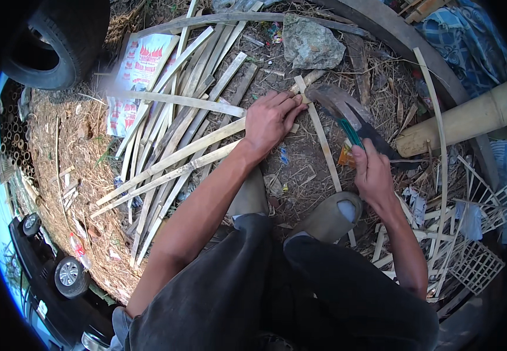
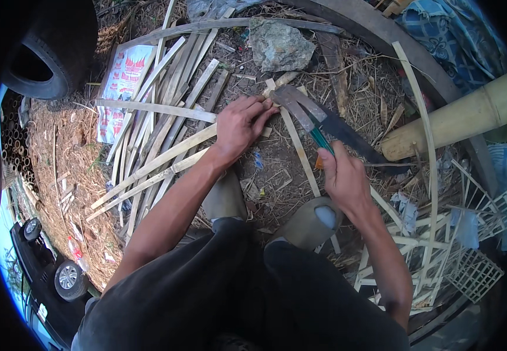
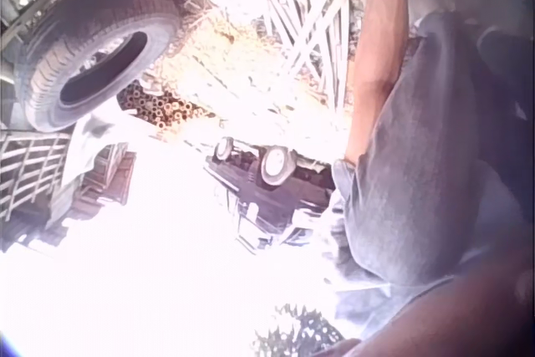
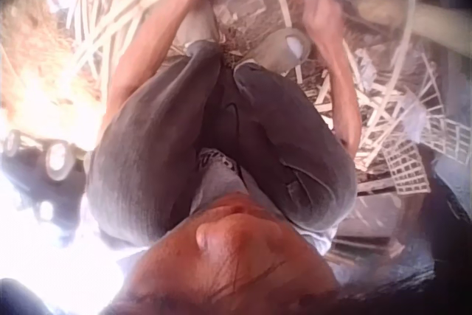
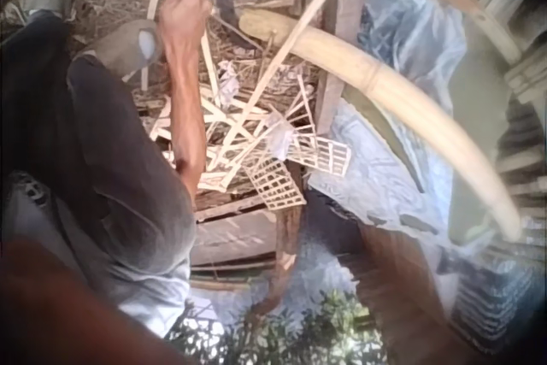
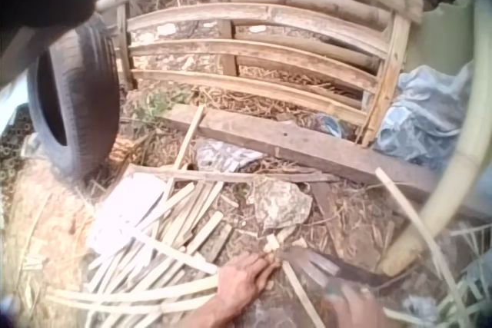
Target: The person is assembling a small frame using strips of wood or bamboo and a hammer in an outdoor workspace.
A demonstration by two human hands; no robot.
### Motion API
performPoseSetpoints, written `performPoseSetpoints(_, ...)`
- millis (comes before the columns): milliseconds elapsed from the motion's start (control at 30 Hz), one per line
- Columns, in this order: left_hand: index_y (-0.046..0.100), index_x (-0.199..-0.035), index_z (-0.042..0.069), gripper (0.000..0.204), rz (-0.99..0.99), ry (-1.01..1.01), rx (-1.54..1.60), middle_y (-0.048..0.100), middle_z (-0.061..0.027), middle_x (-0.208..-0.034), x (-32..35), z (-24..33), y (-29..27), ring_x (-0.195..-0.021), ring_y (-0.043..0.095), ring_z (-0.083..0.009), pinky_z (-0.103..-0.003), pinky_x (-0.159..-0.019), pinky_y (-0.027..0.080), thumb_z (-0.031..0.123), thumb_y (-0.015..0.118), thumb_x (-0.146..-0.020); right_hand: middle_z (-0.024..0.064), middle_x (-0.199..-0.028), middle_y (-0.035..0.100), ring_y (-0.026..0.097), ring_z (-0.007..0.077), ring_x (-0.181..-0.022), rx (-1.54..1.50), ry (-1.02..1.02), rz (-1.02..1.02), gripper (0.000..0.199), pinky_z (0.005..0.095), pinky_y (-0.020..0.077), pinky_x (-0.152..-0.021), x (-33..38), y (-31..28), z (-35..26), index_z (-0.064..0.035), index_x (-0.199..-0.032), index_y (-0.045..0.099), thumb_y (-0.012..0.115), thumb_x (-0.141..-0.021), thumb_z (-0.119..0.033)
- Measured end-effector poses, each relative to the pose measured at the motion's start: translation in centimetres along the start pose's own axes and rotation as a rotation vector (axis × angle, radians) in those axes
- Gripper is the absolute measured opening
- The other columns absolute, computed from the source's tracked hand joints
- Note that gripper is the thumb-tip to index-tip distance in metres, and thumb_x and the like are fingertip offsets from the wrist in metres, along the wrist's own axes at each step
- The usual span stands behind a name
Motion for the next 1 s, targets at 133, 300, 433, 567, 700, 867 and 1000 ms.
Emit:
performPoseSetpoints(133,0.076,-0.091,0.009,0.019,-0.025,0.047,-0.039,0.070,-0.0026,-0.090,-0.4,0.2,0.2,-0.084,0.063,-0.0228,-0.037,-0.069,0.053,0.028,0.076,-0.090,0.0259,-0.065,0.057,0.060,0.0510,-0.063,-0.035,-0.056,0.139,0.032,0.0499,0.0443,-0.055,0.7,-0.3,-0.4,0.0002,-0.102,0.054,0.049,-0.110,-0.031)
performPoseSetpoints(300,0.077,-0.106,0.011,0.019,-0.068,0.138,-0.174,0.071,-0.0025,-0.102,0.2,0.3,-0.6,-0.092,0.063,-0.0238,-0.038,-0.074,0.052,0.023,0.075,-0.091,0.0252,-0.064,0.057,0.061,0.0508,-0.064,0.010,0.029,0.038,0.034,0.0494,0.0446,-0.056,0.1,-0.2,0.8,0.0005,-0.103,0.054,0.048,-0.111,-0.032)
performPoseSetpoints(433,0.078,-0.117,0.014,0.026,-0.126,0.065,-0.036,0.071,-0.0027,-0.111,0.4,0.0,-0.7,-0.096,0.064,-0.0245,-0.038,-0.079,0.052,0.018,0.073,-0.092,0.0264,-0.069,0.060,0.064,0.0510,-0.072,-0.030,0.094,0.020,0.034,0.0493,0.0460,-0.060,1.0,-0.2,0.0,0.0002,-0.103,0.053,0.047,-0.111,-0.032)
performPoseSetpoints(567,0.079,-0.114,0.014,0.028,-0.137,-0.250,0.155,0.076,-0.0015,-0.101,0.0,-0.8,-0.5,-0.090,0.068,-0.0231,-0.036,-0.078,0.054,0.023,0.080,-0.088,0.0236,-0.062,0.047,0.052,0.0443,-0.055,0.052,0.011,0.064,0.042,0.0481,0.0386,-0.055,0.8,0.7,0.6,0.0036,-0.098,0.053,0.042,-0.113,-0.034)
performPoseSetpoints(700,0.083,-0.097,0.008,0.030,-0.246,-0.726,0.300,0.076,-0.0057,-0.086,-1.9,-1.3,-0.2,-0.071,0.069,-0.0161,-0.032,-0.068,0.054,0.033,0.089,-0.081,0.0281,-0.072,0.060,0.062,0.0524,-0.076,-0.032,0.128,0.023,0.039,0.0501,0.0463,-0.062,1.1,0.2,0.8,0.0016,-0.101,0.055,0.045,-0.112,-0.034)
performPoseSetpoints(867,0.083,-0.095,0.006,0.035,-0.479,-0.864,0.269,0.075,-0.0082,-0.074,-3.1,-1.3,-0.8,-0.068,0.069,-0.0168,-0.035,-0.066,0.053,0.037,0.089,-0.081,0.0293,-0.071,0.056,0.057,0.0544,-0.073,-0.067,0.213,0.013,0.042,0.0514,0.0437,-0.061,0.6,0.1,0.4,0.0022,-0.099,0.054,0.044,-0.112,-0.036)
performPoseSetpoints(1000,0.084,-0.096,0.009,0.038,-0.455,-0.785,0.158,0.072,-0.0094,-0.069,-3.9,-1.2,-1.0,-0.065,0.069,-0.0219,-0.040,-0.069,0.054,0.043,0.087,-0.081,0.0277,-0.067,0.053,0.053,0.0541,-0.068,-0.034,0.138,0.053,0.043,0.0505,0.0430,-0.060,0.1,0.9,-0.1,0.0021,-0.099,0.053,0.045,-0.112,-0.038)
Point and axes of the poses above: each hand's wrist, its own x-axis away from the middle knuckle, its own y-axis out of the palm, z = x × y, the point moved 3 cm from there along -x, towards the middle knuckle
